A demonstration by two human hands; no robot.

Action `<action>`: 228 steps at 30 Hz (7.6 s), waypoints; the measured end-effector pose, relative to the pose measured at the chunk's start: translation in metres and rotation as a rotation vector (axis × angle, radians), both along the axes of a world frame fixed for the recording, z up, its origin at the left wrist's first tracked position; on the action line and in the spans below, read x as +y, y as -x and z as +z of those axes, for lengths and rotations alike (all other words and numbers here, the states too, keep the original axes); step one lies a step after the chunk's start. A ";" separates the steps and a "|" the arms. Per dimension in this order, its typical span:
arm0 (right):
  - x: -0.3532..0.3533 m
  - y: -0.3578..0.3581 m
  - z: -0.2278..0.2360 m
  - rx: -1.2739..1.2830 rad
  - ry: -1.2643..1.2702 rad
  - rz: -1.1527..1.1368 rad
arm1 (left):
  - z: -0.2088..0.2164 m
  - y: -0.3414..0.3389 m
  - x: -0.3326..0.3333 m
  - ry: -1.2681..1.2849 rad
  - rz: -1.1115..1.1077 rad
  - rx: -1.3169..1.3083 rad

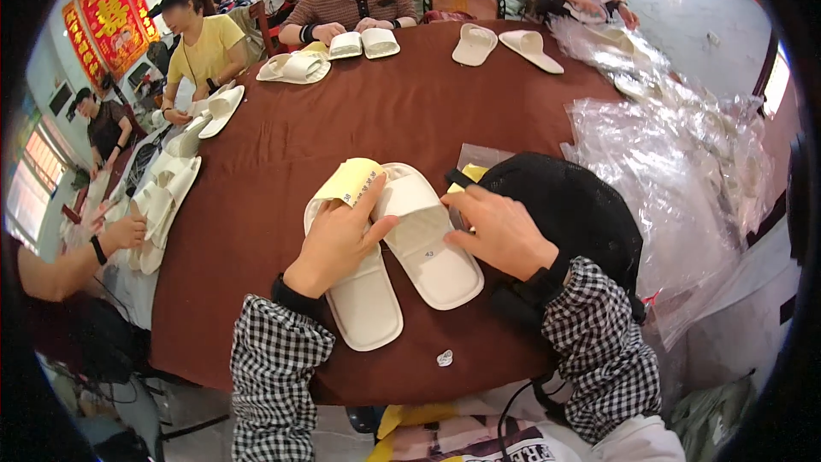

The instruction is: Assembling slippers by attaching size labels and placing them in plastic bags.

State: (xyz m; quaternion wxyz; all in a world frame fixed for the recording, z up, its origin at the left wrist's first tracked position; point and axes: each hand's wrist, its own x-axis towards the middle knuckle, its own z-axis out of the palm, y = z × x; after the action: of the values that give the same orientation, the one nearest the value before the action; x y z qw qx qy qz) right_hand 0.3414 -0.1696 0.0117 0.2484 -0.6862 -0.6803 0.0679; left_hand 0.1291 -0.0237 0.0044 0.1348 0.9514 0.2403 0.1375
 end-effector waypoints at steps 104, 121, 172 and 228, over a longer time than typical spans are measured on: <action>-0.003 0.039 0.013 0.182 -0.661 0.243 | 0.016 -0.005 -0.052 0.416 0.009 -0.645; 0.035 0.074 0.000 0.143 0.140 0.431 | 0.016 0.034 0.010 1.035 0.169 -0.821; 0.003 0.064 0.013 -0.227 0.061 0.600 | 0.018 0.027 0.006 0.966 0.181 -0.768; 0.003 0.059 0.009 -0.219 0.026 0.633 | 0.011 0.024 0.007 0.954 0.154 -0.759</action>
State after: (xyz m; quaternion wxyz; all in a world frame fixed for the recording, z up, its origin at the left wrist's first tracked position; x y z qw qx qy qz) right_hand 0.2829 -0.1662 0.0211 0.1315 -0.4471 -0.8815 0.0762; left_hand 0.1054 -0.0164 0.0153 0.6115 0.6509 0.2784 0.3533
